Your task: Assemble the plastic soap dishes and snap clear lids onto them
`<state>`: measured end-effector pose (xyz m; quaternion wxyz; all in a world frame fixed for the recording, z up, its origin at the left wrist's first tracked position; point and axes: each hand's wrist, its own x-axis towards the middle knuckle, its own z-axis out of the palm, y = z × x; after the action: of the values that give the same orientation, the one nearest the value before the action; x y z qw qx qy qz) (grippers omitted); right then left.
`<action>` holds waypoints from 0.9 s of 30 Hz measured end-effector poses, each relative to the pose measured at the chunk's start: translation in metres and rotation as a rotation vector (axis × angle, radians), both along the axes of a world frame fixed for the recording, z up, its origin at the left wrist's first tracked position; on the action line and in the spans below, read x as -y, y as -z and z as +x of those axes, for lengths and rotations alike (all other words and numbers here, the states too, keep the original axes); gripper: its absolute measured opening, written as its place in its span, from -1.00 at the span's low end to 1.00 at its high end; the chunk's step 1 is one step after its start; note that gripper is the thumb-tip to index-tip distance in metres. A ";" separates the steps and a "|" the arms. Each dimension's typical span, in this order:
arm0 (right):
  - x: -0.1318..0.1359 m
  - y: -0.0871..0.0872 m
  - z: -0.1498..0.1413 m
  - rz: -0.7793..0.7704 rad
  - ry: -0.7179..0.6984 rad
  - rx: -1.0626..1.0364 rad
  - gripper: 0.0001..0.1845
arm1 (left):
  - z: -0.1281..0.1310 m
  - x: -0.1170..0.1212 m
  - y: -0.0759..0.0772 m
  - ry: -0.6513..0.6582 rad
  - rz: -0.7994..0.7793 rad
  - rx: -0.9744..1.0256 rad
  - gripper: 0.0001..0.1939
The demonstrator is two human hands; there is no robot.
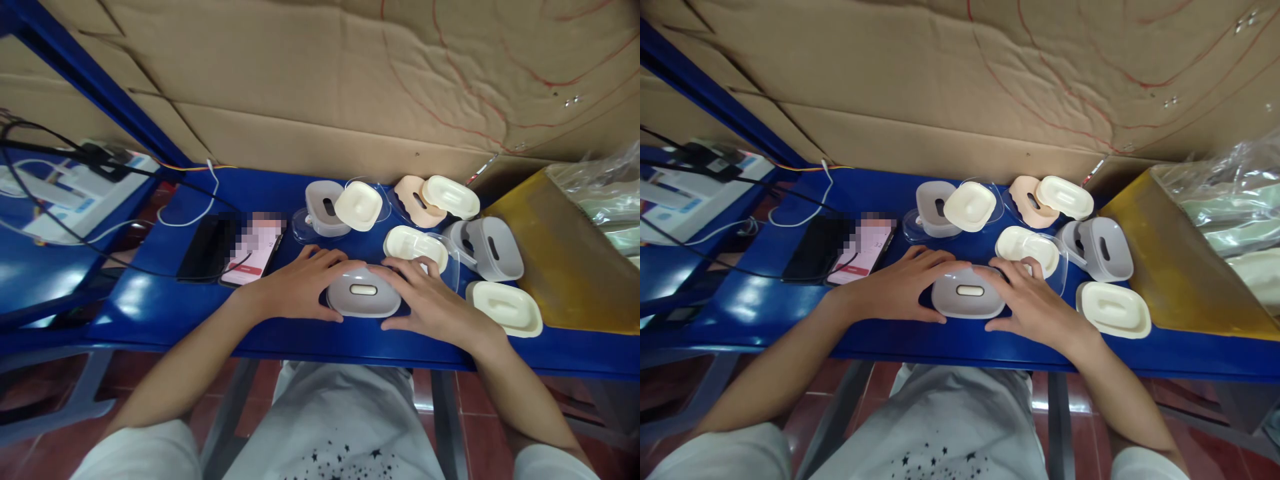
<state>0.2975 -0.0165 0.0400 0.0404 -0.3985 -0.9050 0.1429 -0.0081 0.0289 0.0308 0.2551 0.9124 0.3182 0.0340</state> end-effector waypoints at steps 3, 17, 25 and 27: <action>-0.005 -0.010 0.015 0.023 0.051 -0.044 0.00 | -0.003 -0.001 -0.003 -0.011 -0.020 -0.009 0.07; -0.023 -0.001 0.094 -0.116 0.291 0.059 0.32 | -0.003 -0.003 -0.005 -0.056 0.001 0.139 -0.10; -0.023 0.002 0.071 -0.072 0.304 -0.006 0.22 | -0.001 -0.005 0.001 -0.061 0.095 0.211 -0.23; -0.022 0.002 0.065 -0.053 0.314 -0.018 0.16 | 0.001 -0.004 0.002 -0.054 0.112 0.246 -0.26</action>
<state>0.3621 0.0057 0.0379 0.0599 -0.5347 -0.8271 0.1624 -0.0073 0.0332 0.0291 0.2399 0.9052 0.3066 0.1703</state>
